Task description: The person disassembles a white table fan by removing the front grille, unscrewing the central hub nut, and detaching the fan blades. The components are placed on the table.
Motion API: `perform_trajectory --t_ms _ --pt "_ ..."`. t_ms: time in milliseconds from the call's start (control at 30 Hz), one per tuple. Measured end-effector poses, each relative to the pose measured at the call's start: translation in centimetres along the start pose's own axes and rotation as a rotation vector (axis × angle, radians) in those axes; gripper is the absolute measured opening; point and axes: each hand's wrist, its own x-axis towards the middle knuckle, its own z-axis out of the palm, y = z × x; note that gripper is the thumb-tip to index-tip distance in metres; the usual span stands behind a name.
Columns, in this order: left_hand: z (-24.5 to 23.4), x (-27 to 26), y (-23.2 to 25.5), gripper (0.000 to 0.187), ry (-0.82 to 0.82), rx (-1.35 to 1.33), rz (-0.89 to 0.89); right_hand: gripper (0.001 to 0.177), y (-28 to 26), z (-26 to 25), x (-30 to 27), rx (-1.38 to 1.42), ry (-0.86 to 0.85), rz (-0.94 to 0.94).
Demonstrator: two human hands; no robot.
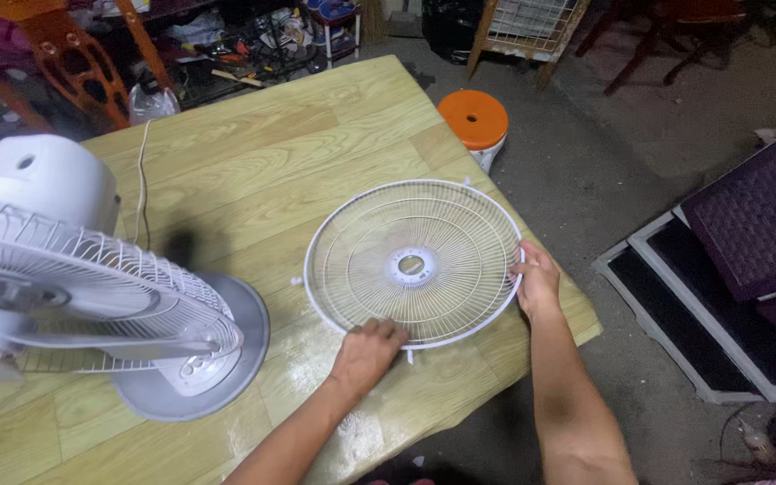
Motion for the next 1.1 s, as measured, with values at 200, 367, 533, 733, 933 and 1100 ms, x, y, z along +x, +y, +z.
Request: perform_trajectory --t_ms 200,367,533,733,933,1100 --pt "3.0 1.5 -2.9 0.022 -0.133 0.107 -0.109 0.051 1.7 -2.6 -0.1 -0.27 0.113 0.098" --pt "5.2 1.0 -4.4 0.025 -0.143 0.058 -0.089 0.047 2.6 -4.3 0.7 -0.457 0.139 0.159" --pt "5.9 1.5 -3.1 0.025 -0.098 0.073 -0.026 0.04 3.0 -4.3 0.6 -0.746 0.165 -0.031" --pt "3.4 3.3 -1.5 0.015 -0.091 -0.168 -0.153 0.032 0.2 -0.7 -0.9 -1.192 0.219 -0.272" --pt "-0.8 4.1 -3.3 0.035 0.054 -0.173 -0.254 0.029 -1.6 5.9 -3.9 -1.071 0.014 -0.127" --pt "-4.2 4.2 -2.8 0.048 0.172 -0.173 -0.181 0.024 -2.6 11.3 -5.6 -0.899 -0.182 -0.464"
